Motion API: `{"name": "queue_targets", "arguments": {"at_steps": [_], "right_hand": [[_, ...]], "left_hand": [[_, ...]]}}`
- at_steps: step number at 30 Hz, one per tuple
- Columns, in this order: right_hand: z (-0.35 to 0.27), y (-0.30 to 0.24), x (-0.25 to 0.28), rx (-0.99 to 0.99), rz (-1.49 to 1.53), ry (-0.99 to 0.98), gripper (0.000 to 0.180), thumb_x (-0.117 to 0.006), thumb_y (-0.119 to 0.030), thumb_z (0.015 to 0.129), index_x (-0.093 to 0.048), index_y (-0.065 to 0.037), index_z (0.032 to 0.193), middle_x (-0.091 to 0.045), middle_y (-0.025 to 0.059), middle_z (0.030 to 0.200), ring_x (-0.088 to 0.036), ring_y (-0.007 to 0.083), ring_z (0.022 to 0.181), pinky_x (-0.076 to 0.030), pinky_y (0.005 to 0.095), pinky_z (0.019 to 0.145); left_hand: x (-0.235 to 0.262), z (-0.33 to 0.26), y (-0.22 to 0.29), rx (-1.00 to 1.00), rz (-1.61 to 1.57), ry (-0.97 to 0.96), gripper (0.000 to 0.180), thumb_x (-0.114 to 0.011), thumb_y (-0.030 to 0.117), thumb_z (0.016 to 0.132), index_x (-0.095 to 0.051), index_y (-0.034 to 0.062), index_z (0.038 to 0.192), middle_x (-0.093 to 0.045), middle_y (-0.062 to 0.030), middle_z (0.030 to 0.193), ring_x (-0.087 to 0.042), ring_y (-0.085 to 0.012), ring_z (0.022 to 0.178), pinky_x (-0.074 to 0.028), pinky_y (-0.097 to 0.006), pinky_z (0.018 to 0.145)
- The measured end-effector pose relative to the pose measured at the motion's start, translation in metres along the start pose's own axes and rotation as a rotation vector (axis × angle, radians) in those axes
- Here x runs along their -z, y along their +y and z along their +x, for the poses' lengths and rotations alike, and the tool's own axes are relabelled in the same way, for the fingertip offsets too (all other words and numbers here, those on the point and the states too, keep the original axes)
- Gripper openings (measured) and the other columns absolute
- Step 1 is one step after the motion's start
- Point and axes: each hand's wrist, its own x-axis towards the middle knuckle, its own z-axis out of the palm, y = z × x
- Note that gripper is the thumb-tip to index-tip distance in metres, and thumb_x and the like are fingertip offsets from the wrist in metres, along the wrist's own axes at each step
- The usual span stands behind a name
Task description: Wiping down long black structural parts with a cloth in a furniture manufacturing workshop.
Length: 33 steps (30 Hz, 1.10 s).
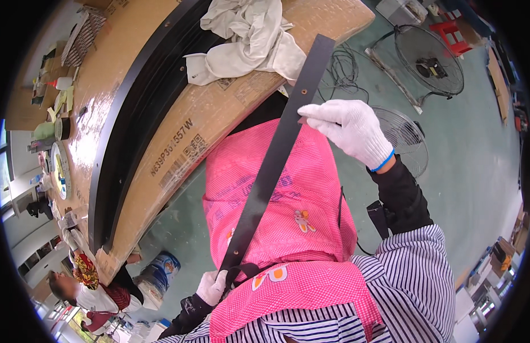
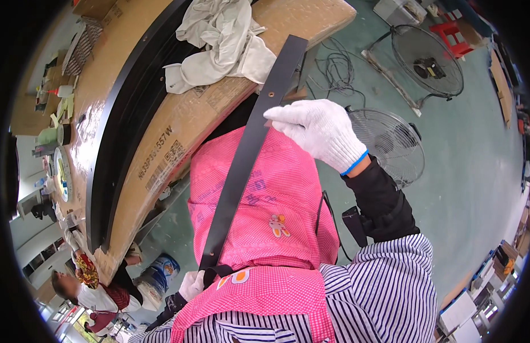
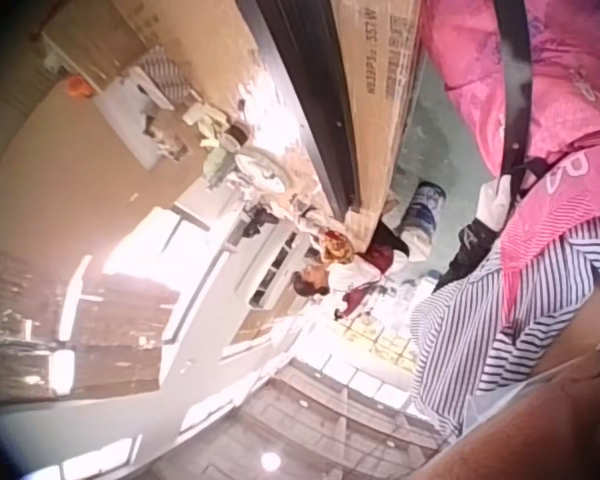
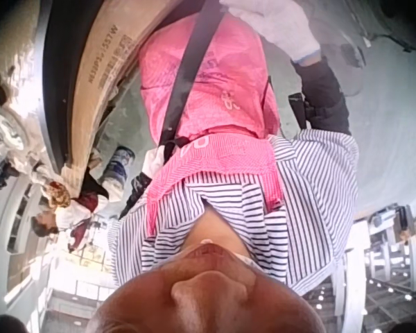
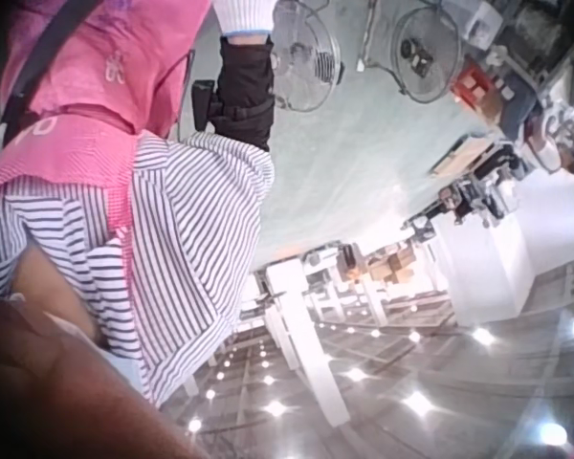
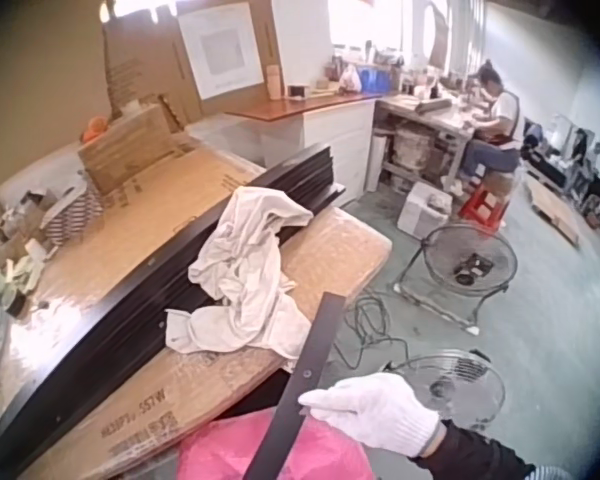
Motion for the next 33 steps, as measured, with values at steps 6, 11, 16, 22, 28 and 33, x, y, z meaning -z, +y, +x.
{"name": "queue_targets", "arguments": {"at_steps": [6, 11, 16, 22, 28, 33], "right_hand": [[-0.002, -0.007, 0.002, -0.039, -0.044, -0.035, 0.020, -0.073, -0.025, 0.092, -0.079, -0.020, 0.111, -0.077, 0.0059, 0.094, -0.074, 0.0256, 0.081, -0.059, 0.0352, 0.070], [-0.002, -0.005, 0.004, -0.063, 0.024, -0.051, 0.021, -0.073, -0.022, 0.093, -0.079, -0.019, 0.113, -0.077, 0.0062, 0.095, -0.074, 0.0249, 0.083, -0.060, 0.0339, 0.073], [-0.001, 0.001, 0.002, -0.031, 0.007, -0.005, 0.021, -0.072, -0.019, 0.094, -0.079, -0.017, 0.114, -0.078, 0.0064, 0.097, -0.075, 0.0252, 0.085, -0.060, 0.0331, 0.076], [0.000, -0.015, 0.010, -0.070, 0.060, -0.223, 0.019, -0.072, -0.020, 0.095, -0.079, -0.015, 0.111, -0.078, 0.0085, 0.100, -0.076, 0.0257, 0.088, -0.061, 0.0333, 0.077], [0.000, -0.025, -0.011, -0.094, 0.396, 0.069, 0.023, -0.069, -0.016, 0.096, -0.072, -0.004, 0.116, -0.075, 0.0138, 0.104, -0.075, 0.0237, 0.085, -0.059, 0.0325, 0.080], [-0.017, -0.087, -0.027, -0.539, 1.205, -0.894, 0.019, -0.064, -0.012, 0.102, -0.064, 0.003, 0.113, -0.065, 0.0206, 0.137, -0.074, 0.0166, 0.098, -0.058, 0.0260, 0.068]], "left_hand": [[0.002, 0.001, -0.004, -0.010, -0.007, -0.022, 0.047, -0.047, 0.030, 0.106, -0.070, -0.0041, 0.084, -0.066, -0.0102, 0.066, -0.060, -0.0185, 0.059, -0.048, -0.035, 0.059], [0.001, 0.003, -0.010, -0.045, 0.015, -0.001, 0.046, -0.047, 0.030, 0.105, -0.069, -0.0045, 0.084, -0.066, -0.0112, 0.066, -0.060, -0.0193, 0.059, -0.048, -0.036, 0.059], [0.001, 0.004, -0.007, -0.028, 0.003, -0.026, 0.046, -0.047, 0.030, 0.105, -0.070, -0.0047, 0.085, -0.066, -0.0116, 0.066, -0.061, -0.0201, 0.060, -0.048, -0.036, 0.060], [-0.001, -0.003, 0.001, -0.023, 0.002, 0.016, 0.046, -0.047, 0.030, 0.105, -0.071, -0.0044, 0.086, -0.067, -0.0116, 0.067, -0.063, -0.0206, 0.061, -0.050, -0.036, 0.061], [0.001, -0.007, 0.002, 0.013, 0.009, 0.028, 0.046, -0.048, 0.030, 0.105, -0.070, -0.0038, 0.084, -0.066, -0.0105, 0.065, -0.062, -0.0190, 0.059, -0.049, -0.035, 0.059], [0.003, 0.000, -0.001, -0.074, -0.001, -0.018, 0.046, -0.048, 0.031, 0.106, -0.068, -0.0029, 0.082, -0.064, -0.0091, 0.063, -0.059, -0.0160, 0.057, -0.047, -0.033, 0.057]]}}
